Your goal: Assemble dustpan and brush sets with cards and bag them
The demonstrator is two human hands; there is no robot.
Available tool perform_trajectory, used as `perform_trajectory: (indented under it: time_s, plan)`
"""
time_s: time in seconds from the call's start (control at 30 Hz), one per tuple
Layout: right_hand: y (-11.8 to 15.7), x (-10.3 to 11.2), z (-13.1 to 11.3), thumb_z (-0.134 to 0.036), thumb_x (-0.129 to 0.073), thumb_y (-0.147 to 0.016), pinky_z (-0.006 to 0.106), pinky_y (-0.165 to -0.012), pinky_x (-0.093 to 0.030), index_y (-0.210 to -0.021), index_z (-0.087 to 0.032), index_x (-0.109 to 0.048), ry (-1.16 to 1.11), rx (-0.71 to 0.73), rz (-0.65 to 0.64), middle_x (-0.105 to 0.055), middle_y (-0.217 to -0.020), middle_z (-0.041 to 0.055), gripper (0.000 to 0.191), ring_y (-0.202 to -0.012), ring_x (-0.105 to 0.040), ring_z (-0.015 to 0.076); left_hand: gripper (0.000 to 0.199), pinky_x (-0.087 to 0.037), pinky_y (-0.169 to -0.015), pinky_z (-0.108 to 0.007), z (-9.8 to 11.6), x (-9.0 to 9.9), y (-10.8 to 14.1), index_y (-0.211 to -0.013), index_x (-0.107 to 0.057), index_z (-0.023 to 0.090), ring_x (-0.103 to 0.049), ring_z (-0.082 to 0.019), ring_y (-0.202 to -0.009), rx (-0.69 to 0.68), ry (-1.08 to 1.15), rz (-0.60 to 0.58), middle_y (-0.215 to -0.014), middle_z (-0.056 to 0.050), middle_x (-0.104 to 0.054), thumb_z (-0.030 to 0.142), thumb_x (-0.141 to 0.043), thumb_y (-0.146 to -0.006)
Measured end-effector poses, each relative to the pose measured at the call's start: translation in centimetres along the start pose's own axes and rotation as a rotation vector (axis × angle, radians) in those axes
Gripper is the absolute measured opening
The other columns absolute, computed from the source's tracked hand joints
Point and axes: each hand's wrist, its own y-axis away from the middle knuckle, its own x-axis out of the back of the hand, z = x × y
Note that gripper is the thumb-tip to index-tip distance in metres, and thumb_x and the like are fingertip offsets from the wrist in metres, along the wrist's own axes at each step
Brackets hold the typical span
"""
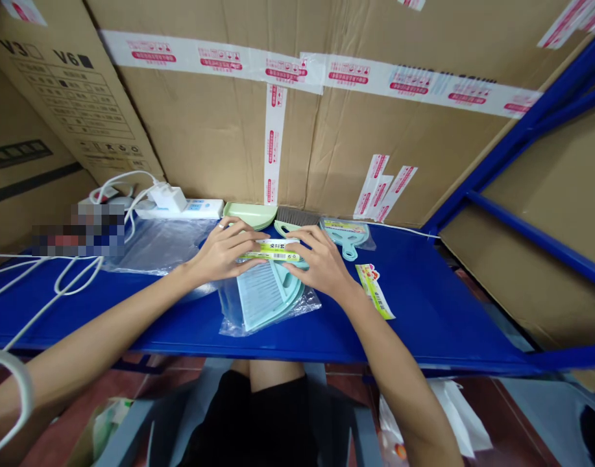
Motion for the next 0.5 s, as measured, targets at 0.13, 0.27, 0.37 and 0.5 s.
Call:
perform_trajectory:
  time_s: [0.13,0.27,0.37,0.5]
  plan:
    - [-0.5,-0.4,-0.9,-0.029,-0.071,-0.099,0.053,-0.100,-0.055,-0.113,-0.026,-0.076,0.037,0.009,-0.061,-0.077,-0.127,0.0086,0.016,-0.121,-0.066,0.0317,0.012,-0.049,-0.099,-0.047,0.4,0.2,-0.2,-0.099,-0.071,0.023,-0.070,-0.025,-0.101,0.007,0.041,-0.011,-0.124,-0.005,-0.081,0.034,-0.070,-0.102]
    - [0.7,0.8,-1.7,-0.030,-0.070,-0.099,0.051,-0.094,-0.056,-0.108,-0.025,-0.077,0.053,-0.027,-0.003,-0.079,-0.115,0.0095,0.012,-0.110,-0.069,0.0313,0.029,-0.049,-0.103,-0.052,0.2,0.9,-0.2,-0.120,-0.070,0.022,-0.064,-0.033,-0.129,0.027,0.078,0.044,-0.149,-0.012,-0.069,0.043,-0.072,-0.100]
    - [4.3,3.8,-2.5,-0.032,-0.075,-0.096,0.049,-0.097,-0.056,-0.111,-0.025,-0.076,0.111,-0.157,0.106,-0.080,-0.116,0.0097,0.017,-0.108,-0.071,0.0307,0.037,-0.049,-0.105,-0.056,-0.4,1.2,0.0,-0.131,-0.066,0.021,-0.059,-0.037,-0.137,0.110,0.062,0.114,-0.157,-0.017,-0.061,0.043,-0.068,-0.101]
    - [11.5,8.3,-2.6,-0.041,-0.070,-0.099,0.044,-0.090,-0.057,-0.112,-0.022,-0.074,0.328,-0.512,0.122,-0.080,-0.107,0.0110,0.024,-0.099,-0.073,0.0301,0.025,-0.050,-0.102,-0.054,-1.2,0.8,0.4,-0.124,-0.068,0.020,-0.062,-0.035,-0.132,0.136,0.018,0.129,-0.153,-0.018,-0.064,0.032,-0.062,-0.103]
